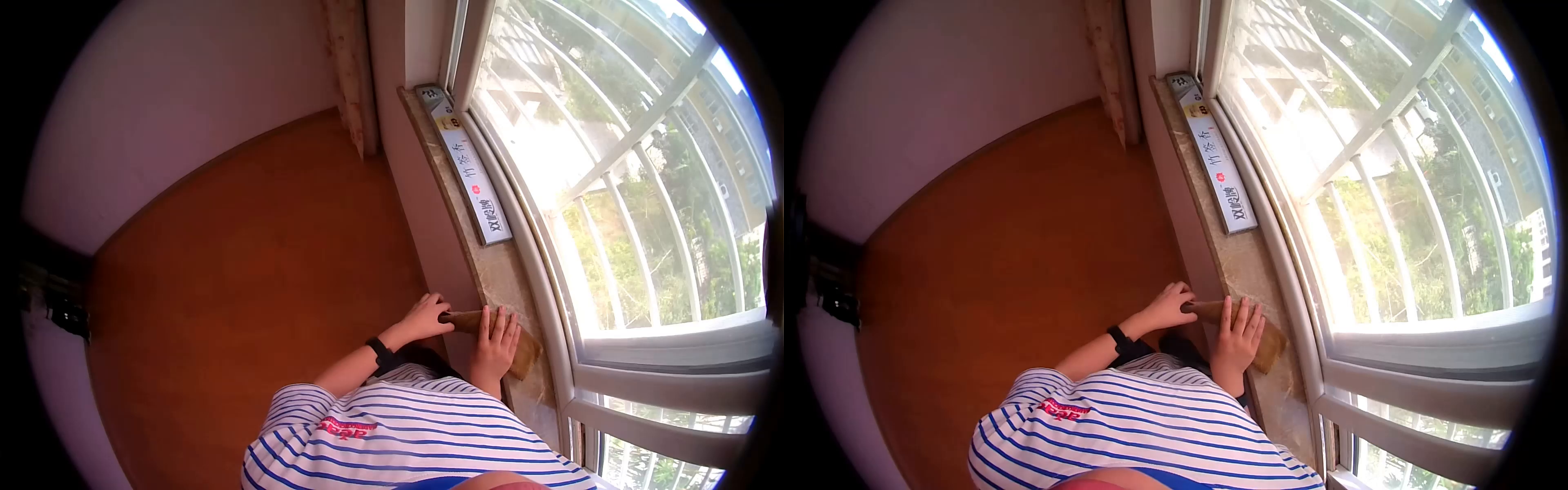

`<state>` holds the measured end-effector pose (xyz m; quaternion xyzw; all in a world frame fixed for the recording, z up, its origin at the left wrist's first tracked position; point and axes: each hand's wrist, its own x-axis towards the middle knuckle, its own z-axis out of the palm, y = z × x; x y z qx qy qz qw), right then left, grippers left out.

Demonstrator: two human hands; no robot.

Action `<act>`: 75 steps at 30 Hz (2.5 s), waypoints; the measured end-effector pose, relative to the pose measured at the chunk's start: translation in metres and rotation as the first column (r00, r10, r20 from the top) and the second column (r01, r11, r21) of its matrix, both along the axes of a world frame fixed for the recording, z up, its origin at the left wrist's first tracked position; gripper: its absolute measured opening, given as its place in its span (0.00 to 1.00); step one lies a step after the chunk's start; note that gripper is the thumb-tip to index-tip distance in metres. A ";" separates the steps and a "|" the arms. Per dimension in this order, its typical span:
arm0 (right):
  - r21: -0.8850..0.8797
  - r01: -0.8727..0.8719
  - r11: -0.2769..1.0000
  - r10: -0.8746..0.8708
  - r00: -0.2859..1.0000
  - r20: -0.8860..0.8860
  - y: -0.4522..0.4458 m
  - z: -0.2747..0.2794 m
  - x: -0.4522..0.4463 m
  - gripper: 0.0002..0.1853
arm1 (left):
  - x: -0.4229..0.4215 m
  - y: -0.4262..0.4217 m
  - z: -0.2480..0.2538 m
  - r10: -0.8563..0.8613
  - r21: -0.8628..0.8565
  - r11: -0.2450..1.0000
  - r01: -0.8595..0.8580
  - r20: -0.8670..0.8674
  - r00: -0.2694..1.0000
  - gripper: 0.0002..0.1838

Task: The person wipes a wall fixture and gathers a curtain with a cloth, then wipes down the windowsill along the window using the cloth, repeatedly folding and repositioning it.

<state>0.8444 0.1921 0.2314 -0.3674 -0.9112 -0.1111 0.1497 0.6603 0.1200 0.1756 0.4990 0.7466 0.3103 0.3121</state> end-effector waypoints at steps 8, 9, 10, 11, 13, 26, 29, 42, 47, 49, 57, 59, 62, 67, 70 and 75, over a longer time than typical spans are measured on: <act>-0.290 -0.119 0.950 0.078 0.986 -0.149 0.034 0.036 -0.082 0.37 | -0.127 0.018 0.014 -0.095 0.266 0.949 0.169 -0.271 0.958 0.15; -0.383 -0.121 0.916 0.045 0.978 -0.202 0.038 0.040 -0.089 0.40 | -0.139 0.025 0.031 -0.130 0.120 0.982 0.148 -0.143 0.981 0.14; -0.444 -0.081 0.893 -0.045 0.962 -0.268 0.046 0.039 -0.096 0.39 | -0.152 0.032 0.044 -0.144 -0.033 0.989 0.143 -0.012 0.990 0.14; -0.450 -0.060 0.891 -0.067 0.963 -0.261 0.053 0.041 -0.100 0.39 | -0.163 0.038 0.052 -0.164 -0.039 0.986 0.164 -0.005 0.986 0.14; -0.460 -0.024 0.887 -0.096 0.967 -0.235 0.061 0.052 -0.110 0.36 | -0.189 0.053 0.064 -0.295 0.143 0.940 0.309 -0.110 0.949 0.13; -0.308 0.296 0.904 -0.360 0.917 -0.174 0.085 0.053 -0.142 0.14 | -0.296 0.152 0.085 -0.583 0.183 0.808 0.560 0.117 0.804 0.14; -0.240 0.338 0.910 -0.382 0.908 -0.171 0.076 0.062 -0.144 0.10 | -0.294 0.168 0.086 -0.651 0.183 0.755 0.629 0.105 0.751 0.13; 0.124 0.540 0.832 -0.406 0.746 -0.528 0.045 0.161 -0.063 0.11 | -0.188 0.252 0.184 -0.464 0.551 0.488 0.677 -0.493 0.736 0.32; 0.112 0.433 0.895 -0.317 0.791 -0.524 0.042 0.151 -0.059 0.15 | -0.107 0.235 0.184 -0.591 0.561 0.071 0.825 -0.642 0.488 0.38; 0.134 0.389 0.911 -0.288 0.836 -0.467 0.034 0.146 -0.064 0.17 | -0.083 0.229 0.131 -0.826 0.516 0.008 0.856 -0.480 0.297 0.29; 0.218 0.410 0.885 -0.268 0.835 -0.481 -0.002 0.167 -0.042 0.16 | -0.096 0.234 0.119 -0.743 0.504 0.142 0.852 -0.515 0.428 0.18; 0.215 0.424 0.880 -0.267 0.815 -0.514 -0.002 0.175 -0.028 0.15 | -0.098 0.243 0.134 -0.769 0.575 0.094 0.813 -0.477 0.426 0.17; 0.214 0.481 0.850 -0.294 0.771 -0.565 0.000 0.181 -0.003 0.12 | -0.099 0.248 0.148 -0.920 0.485 0.156 0.860 -0.247 0.306 0.15; 0.128 0.588 0.799 -0.428 0.704 -0.567 0.024 0.181 0.020 0.09 | -0.095 0.240 0.168 -0.886 0.511 0.264 0.818 -0.206 0.415 0.19; 0.216 0.579 0.786 -0.416 0.754 -0.508 0.041 0.187 0.029 0.11 | -0.096 0.254 0.185 -0.767 0.532 0.304 0.790 -0.355 0.534 0.23; 0.351 0.574 0.739 -0.416 0.800 -0.432 0.038 0.193 0.032 0.17 | -0.099 0.262 0.218 -0.338 0.662 0.184 0.726 -0.652 0.679 0.23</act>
